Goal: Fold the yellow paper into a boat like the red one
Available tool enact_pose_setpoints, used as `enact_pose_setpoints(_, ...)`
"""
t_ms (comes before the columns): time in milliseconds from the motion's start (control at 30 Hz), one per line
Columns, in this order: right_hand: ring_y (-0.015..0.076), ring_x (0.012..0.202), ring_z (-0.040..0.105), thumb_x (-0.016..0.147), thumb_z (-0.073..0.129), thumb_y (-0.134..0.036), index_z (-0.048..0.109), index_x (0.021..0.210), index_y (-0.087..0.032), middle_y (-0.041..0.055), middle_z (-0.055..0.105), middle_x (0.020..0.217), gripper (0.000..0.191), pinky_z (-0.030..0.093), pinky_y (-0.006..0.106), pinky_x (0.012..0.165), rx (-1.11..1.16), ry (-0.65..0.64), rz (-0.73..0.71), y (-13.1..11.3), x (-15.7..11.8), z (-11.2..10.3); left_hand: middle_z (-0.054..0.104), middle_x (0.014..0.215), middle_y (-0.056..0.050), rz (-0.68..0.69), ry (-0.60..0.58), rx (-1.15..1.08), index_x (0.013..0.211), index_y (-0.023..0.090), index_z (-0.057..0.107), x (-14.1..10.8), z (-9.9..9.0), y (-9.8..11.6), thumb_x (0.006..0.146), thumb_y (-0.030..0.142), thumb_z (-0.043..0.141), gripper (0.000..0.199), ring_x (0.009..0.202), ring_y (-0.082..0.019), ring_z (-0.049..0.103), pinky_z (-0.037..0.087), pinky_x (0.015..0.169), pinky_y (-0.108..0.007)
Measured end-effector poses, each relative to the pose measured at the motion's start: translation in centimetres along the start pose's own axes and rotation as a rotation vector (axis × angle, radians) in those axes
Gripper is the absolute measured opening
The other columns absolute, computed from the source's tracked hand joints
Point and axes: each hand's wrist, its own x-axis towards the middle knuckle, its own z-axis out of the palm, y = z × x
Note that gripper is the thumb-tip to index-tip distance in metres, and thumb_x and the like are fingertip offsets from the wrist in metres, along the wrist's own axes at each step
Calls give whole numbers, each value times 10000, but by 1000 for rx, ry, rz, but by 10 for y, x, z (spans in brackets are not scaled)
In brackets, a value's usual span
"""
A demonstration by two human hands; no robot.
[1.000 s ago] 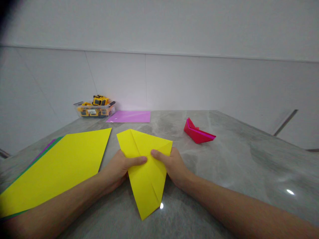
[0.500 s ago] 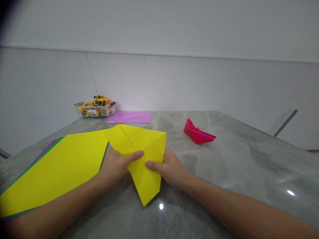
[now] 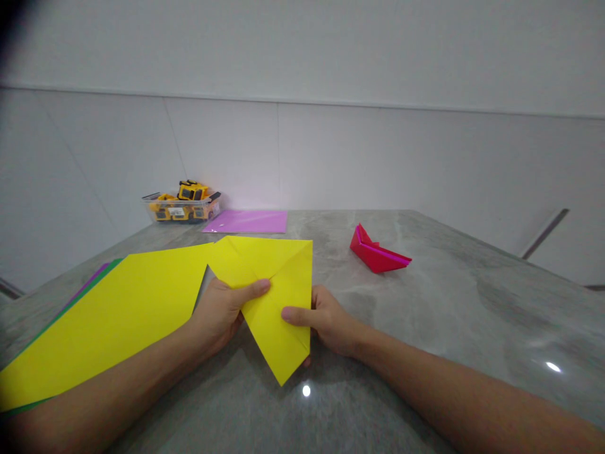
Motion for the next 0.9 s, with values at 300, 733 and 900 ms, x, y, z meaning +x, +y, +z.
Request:
enact_pose_setpoints(300,124,452,604,760,692,-355,616,1037,-64,104,682,769,409,455,162,316,-95,-14,87,-1,0,-2,689,1071,-127,116,-6,113,993,119,655,1,-2,5,663,161,760,349,930,-282,665,537,837,-408)
enact_pose_setpoints(733,263,858,675,775,688,-319,590,1141,-166,132,675,1063,409,524,425,809,-47,317,-144,-6,2,5,702,1023,-126,-133,-190,149,950,157,673,-5,-4,4,676,152,731,281,862,-281,681,536,787,-390)
enact_pose_setpoints(900,256,818,680,755,710,-307,617,1105,-157,125,691,1017,391,532,419,780,-44,332,-132,-7,2,5,700,1034,-130,-185,-153,55,972,150,680,-5,-4,1,666,140,734,310,862,-275,684,528,816,-395)
